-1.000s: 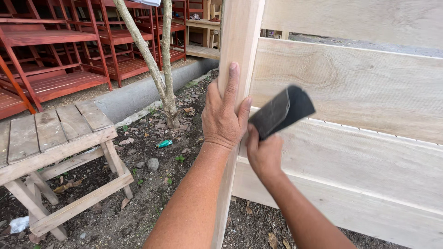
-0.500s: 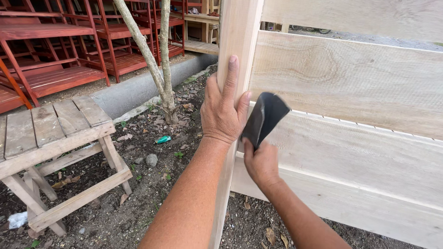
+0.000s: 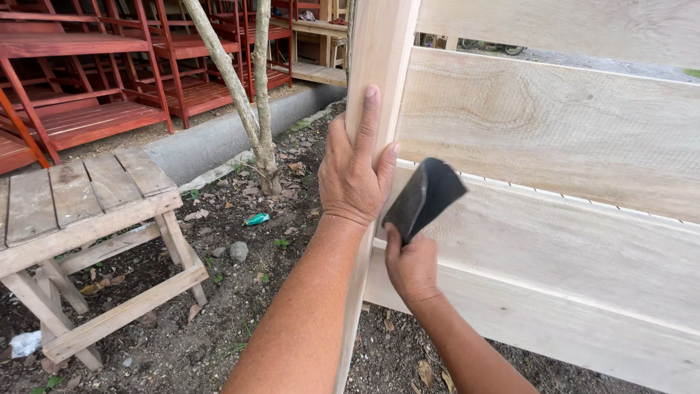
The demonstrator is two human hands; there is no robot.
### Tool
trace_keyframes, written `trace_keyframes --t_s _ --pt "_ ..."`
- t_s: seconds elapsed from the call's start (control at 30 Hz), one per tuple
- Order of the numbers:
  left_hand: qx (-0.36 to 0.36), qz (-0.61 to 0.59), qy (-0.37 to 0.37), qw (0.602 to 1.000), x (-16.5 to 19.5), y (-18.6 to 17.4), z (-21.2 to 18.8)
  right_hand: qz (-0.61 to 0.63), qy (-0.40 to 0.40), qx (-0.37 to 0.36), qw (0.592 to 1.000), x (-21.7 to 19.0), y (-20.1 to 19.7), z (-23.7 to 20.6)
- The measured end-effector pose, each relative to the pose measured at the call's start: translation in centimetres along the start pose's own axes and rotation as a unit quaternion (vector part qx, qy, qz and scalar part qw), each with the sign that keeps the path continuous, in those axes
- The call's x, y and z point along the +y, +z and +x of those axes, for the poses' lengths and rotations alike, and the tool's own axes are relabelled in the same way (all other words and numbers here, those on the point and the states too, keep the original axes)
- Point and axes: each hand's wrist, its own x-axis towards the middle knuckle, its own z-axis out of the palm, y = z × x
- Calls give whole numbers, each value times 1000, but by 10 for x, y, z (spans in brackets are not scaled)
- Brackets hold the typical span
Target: The person sands a light wooden bed frame outdoors using a sheet of sandpaper held by hand. They sand the vertical corner post, the horizontal rails, the panel surfaces, and the lower edges and legs, steadying the frame with the other hand while working around the piece.
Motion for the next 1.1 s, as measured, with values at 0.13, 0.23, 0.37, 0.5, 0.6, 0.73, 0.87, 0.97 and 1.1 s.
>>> trace_keyframes --t_s 0.13,0.23,0.37,0.5,0.6,0.73,0.87,0.97,1.1 --pt "3 10 5 1000 -1 2 -1 9 -34 30 999 0 8 -3" --pt "7 18 6 1000 -2 3 -1 -26 -49 19 998 -1 16 -18" --pt "-5 10 -6 1000 -3 4 2 -63 36 -28 997 1 9 -11" --pt "6 20 0 1000 -3 4 -1 7 20 26 999 -8 5 1" --pt "9 24 -6 1000 -2 3 -9 20 -28 32 999 -13 11 -10" --pt "4 42 -14 999 -2 5 -26 41 37 -8 998 -3 9 -25" --pt "5 43 -12 999 -5 10 -39 42 39 -12 998 11 17 -24" --pt "7 52 -9 999 -8 13 -44 33 -70 27 997 16 28 -34" --pt "-19 48 -20 998 -10 14 -47 138 -59 55 987 23 36 -45"
